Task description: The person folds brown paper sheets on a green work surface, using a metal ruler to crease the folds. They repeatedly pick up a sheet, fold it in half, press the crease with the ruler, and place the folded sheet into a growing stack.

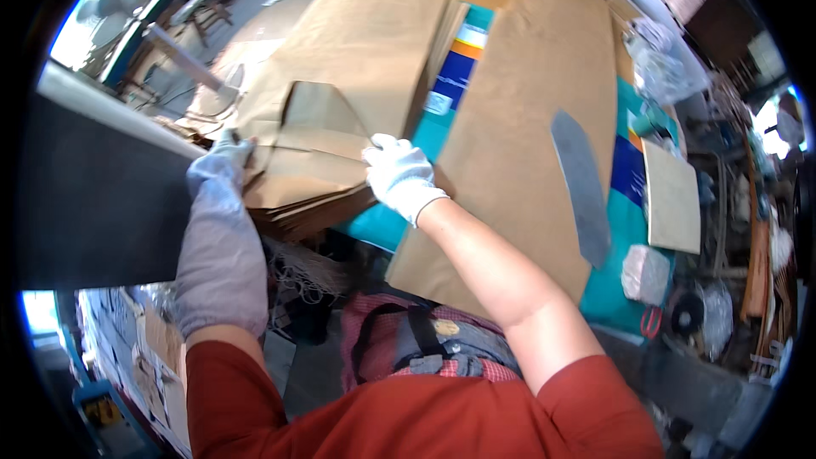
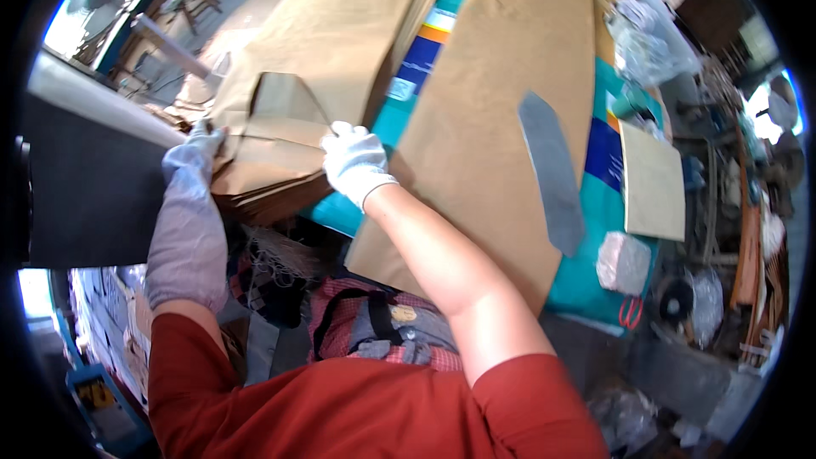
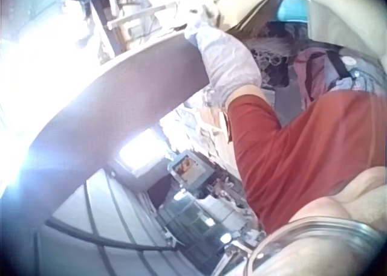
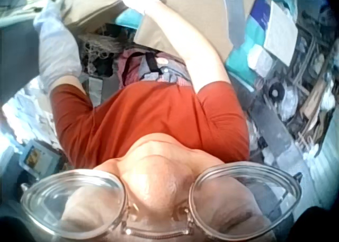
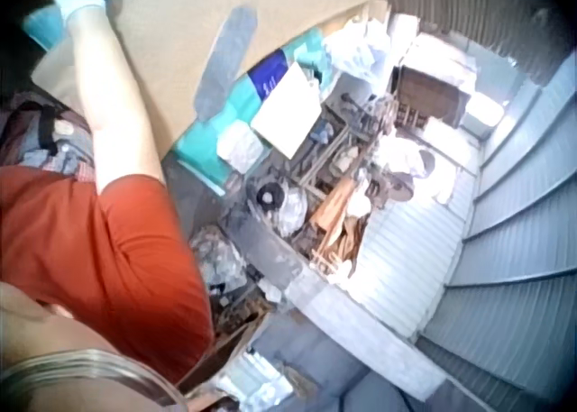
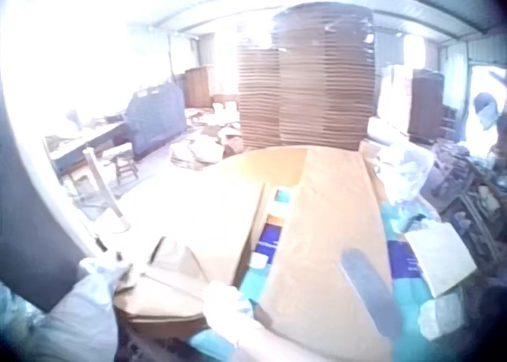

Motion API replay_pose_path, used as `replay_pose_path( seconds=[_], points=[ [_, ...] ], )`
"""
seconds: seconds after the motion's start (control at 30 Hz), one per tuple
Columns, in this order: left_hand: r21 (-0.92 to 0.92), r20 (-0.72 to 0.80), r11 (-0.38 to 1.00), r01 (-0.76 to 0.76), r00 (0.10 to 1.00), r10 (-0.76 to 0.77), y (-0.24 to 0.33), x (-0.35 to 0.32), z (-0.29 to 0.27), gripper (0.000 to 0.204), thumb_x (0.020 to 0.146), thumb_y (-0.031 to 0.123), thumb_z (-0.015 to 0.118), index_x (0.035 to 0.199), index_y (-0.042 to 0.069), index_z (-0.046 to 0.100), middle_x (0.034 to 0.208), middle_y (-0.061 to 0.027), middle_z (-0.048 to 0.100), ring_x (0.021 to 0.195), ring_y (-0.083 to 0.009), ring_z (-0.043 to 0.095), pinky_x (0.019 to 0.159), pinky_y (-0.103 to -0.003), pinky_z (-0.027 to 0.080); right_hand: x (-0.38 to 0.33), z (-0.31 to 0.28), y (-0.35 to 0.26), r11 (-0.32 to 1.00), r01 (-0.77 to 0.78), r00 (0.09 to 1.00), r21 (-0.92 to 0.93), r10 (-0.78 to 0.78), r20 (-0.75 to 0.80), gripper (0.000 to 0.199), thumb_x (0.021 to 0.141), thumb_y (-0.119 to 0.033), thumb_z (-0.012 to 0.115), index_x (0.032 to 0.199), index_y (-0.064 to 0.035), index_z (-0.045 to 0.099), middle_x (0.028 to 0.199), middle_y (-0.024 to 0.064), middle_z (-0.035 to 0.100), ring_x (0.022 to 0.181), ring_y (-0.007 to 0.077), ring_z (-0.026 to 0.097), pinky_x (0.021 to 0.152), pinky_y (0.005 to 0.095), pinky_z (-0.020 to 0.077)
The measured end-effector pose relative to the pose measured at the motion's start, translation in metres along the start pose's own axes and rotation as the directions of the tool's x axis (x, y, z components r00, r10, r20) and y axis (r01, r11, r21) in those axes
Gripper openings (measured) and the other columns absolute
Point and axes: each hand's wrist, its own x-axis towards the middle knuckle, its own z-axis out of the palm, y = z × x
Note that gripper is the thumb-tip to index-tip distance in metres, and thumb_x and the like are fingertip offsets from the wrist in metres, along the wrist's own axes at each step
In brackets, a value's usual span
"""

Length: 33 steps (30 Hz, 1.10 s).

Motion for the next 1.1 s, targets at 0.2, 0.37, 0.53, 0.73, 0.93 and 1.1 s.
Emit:
replay_pose_path(
  seconds=[0.2, 0.37, 0.53, 0.73, 0.93, 1.1],
  points=[
    [-0.28, -0.197, 0.874, -0.397, 0.915, 0.353, -0.022, 0.015, -0.07, 0.045, 0.099, 0.012, 0.058, 0.143, 0.005, 0.053, 0.138, -0.0137, 0.064, 0.131, -0.029, 0.059, 0.111, -0.043, 0.046, -0.161, -0.038, 0.08, 0.995, -0.003, 0.999, -0.103, -0.003, -0.053, 0.061, 0.083, -0.03, 0.077, 0.133, 0.0009, 0.063, 0.147, 0.0199, 0.056, 0.134, 0.0386, 0.054, 0.113, 0.0472, 0.045],
    [-0.262, -0.488, 0.412, -0.873, 0.488, 0.723, 0.078, -0.15, -0.066, 0.052, 0.097, -0.004, 0.06, 0.149, 0.001, 0.054, 0.148, -0.0124, 0.059, 0.136, -0.0254, 0.056, 0.116, -0.038, 0.045, -0.269, -0.077, 0.15, 0.908, -0.346, 0.934, -0.237, 0.308, -0.184, 0.059, 0.078, -0.033, 0.08, 0.125, 0.0007, 0.067, 0.146, 0.0194, 0.056, 0.134, 0.0372, 0.051, 0.119, 0.0467, 0.0377],
    [-0.052, -0.174, 0.294, -0.954, 0.299, 0.938, 0.188, -0.23, 0.093, 0.055, 0.076, 0.006, 0.081, 0.129, 0.007, 0.068, 0.135, -0.015, 0.066, 0.125, -0.0374, 0.062, 0.104, -0.047, 0.052, -0.321, -0.093, 0.2, 0.689, -0.717, 0.63, 0.104, 0.705, -0.325, 0.035, 0.082, -0.025, 0.077, 0.111, -0.0076, 0.072, 0.121, 0.0167, 0.07, 0.101, 0.0356, 0.069, 0.092, 0.0439, 0.0555],
    [0.009, -0.07, 0.37, -0.929, 0.369, 0.927, 0.212, -0.246, 0.136, 0.058, 0.081, 0.019, 0.08, 0.135, 0.011, 0.062, 0.148, -0.0108, 0.058, 0.137, -0.0375, 0.052, 0.106, -0.049, 0.047, -0.334, -0.099, 0.239, 0.609, -0.777, 0.599, 0.159, 0.793, -0.11, 0.02, 0.091, -0.03, 0.068, 0.09, -0.0102, 0.073, 0.092, 0.0152, 0.074, 0.087, 0.0385, 0.069, 0.076, 0.0472, 0.0546],
    [-0.044, -0.112, 0.297, -0.954, 0.3, 0.947, 0.202, -0.234, 0.14, 0.051, 0.082, 0.013, 0.076, 0.133, 0.011, 0.065, 0.146, -0.0097, 0.061, 0.137, -0.0372, 0.052, 0.109, -0.049, 0.047, -0.354, -0.08, 0.254, 0.483, -0.604, 0.597, 0.634, 0.801, -0.042, 0.029, 0.092, -0.025, 0.073, 0.115, -0.0084, 0.074, 0.105, 0.0133, 0.076, 0.095, 0.0291, 0.073, 0.083, 0.0382, 0.0575],
    [-0.11, 0.122, 0.296, -0.949, 0.283, 0.951, 0.178, -0.213, 0.119, 0.057, 0.079, -0.005, 0.066, 0.134, 0.01, 0.066, 0.149, -0.0092, 0.06, 0.144, -0.0373, 0.047, 0.115, -0.044, 0.044, -0.354, -0.082, 0.215, 0.979, -0.185, 0.871, -0.085, 0.123, -0.476, 0.022, 0.08, -0.015, 0.078, 0.102, -0.0151, 0.072, 0.107, 0.0022, 0.073, 0.097, 0.0264, 0.068, 0.081, 0.0413, 0.0542]
  ],
)
